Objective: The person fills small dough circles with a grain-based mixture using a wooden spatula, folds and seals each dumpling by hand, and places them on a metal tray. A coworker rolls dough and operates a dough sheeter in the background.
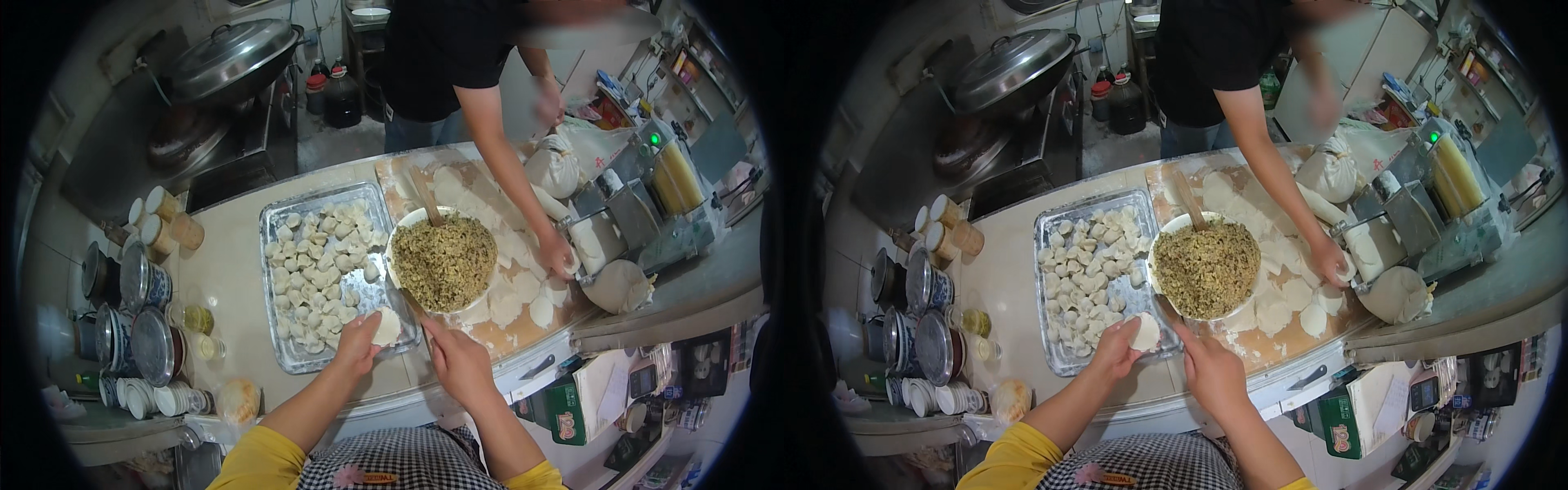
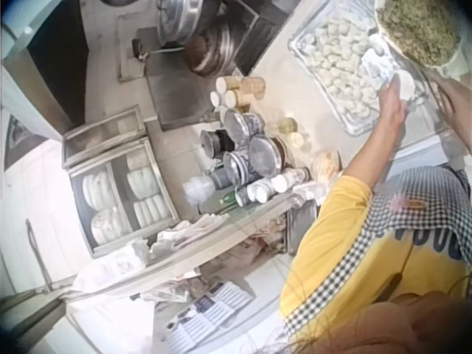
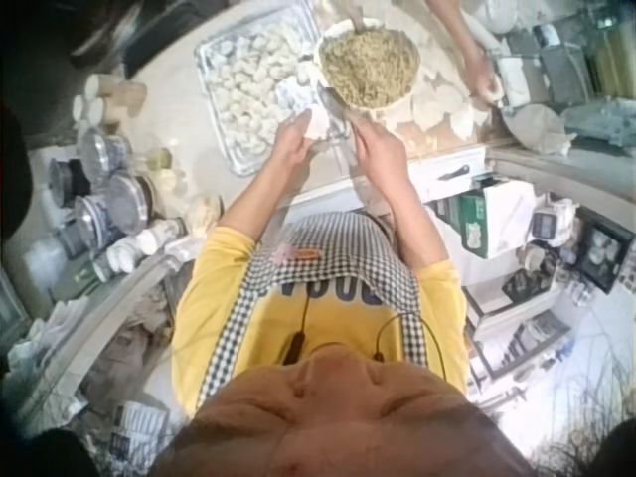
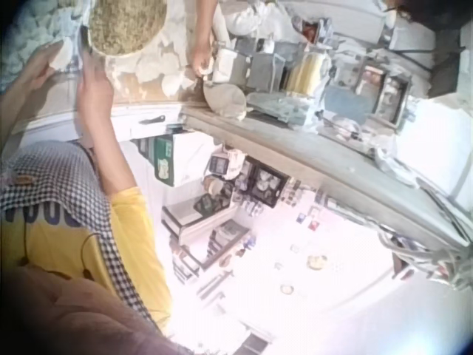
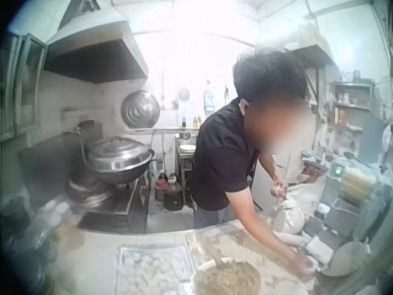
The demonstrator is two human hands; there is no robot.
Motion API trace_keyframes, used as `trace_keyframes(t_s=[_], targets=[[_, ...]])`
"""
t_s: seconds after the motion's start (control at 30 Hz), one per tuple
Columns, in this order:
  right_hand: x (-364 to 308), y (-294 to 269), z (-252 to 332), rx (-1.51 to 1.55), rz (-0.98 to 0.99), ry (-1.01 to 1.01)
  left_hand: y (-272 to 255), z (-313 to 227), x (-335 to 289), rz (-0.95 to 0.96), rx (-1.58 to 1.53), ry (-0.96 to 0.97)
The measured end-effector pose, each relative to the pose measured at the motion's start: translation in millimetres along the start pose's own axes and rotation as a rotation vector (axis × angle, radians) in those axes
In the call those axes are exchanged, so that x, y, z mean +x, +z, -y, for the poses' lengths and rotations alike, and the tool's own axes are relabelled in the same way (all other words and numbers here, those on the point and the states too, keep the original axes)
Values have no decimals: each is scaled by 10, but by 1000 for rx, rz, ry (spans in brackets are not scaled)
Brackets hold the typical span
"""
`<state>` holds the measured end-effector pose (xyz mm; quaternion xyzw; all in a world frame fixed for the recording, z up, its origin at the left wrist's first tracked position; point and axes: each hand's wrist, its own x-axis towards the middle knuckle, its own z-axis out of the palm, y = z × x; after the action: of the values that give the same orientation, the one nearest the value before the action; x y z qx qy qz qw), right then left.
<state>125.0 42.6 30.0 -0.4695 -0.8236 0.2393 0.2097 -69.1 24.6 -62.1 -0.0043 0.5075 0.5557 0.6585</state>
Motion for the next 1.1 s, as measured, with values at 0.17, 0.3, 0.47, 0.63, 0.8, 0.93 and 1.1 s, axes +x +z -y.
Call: trace_keyframes(t_s=[0.17,0.3,0.47,0.63,0.8,0.93,1.1], targets=[[612,5,228,-249,161,121,73,-49,272,38,38,-19],[873,243,105,-353,208,122,239,-34,527,-6,40,36],[887,153,15,-282,291,97,352,-239,578,174,-77,-90],[567,116,-49,-73,197,160,649,-519,216,312,-194,-141],[131,447,-36,39,13,144,681,-449,307,362,-249,-115],[109,411,-92,85,-82,141,612,-420,251,289,-253,-99],[105,389,-71,81,53,264,582,-368,307,321,-247,-70]])
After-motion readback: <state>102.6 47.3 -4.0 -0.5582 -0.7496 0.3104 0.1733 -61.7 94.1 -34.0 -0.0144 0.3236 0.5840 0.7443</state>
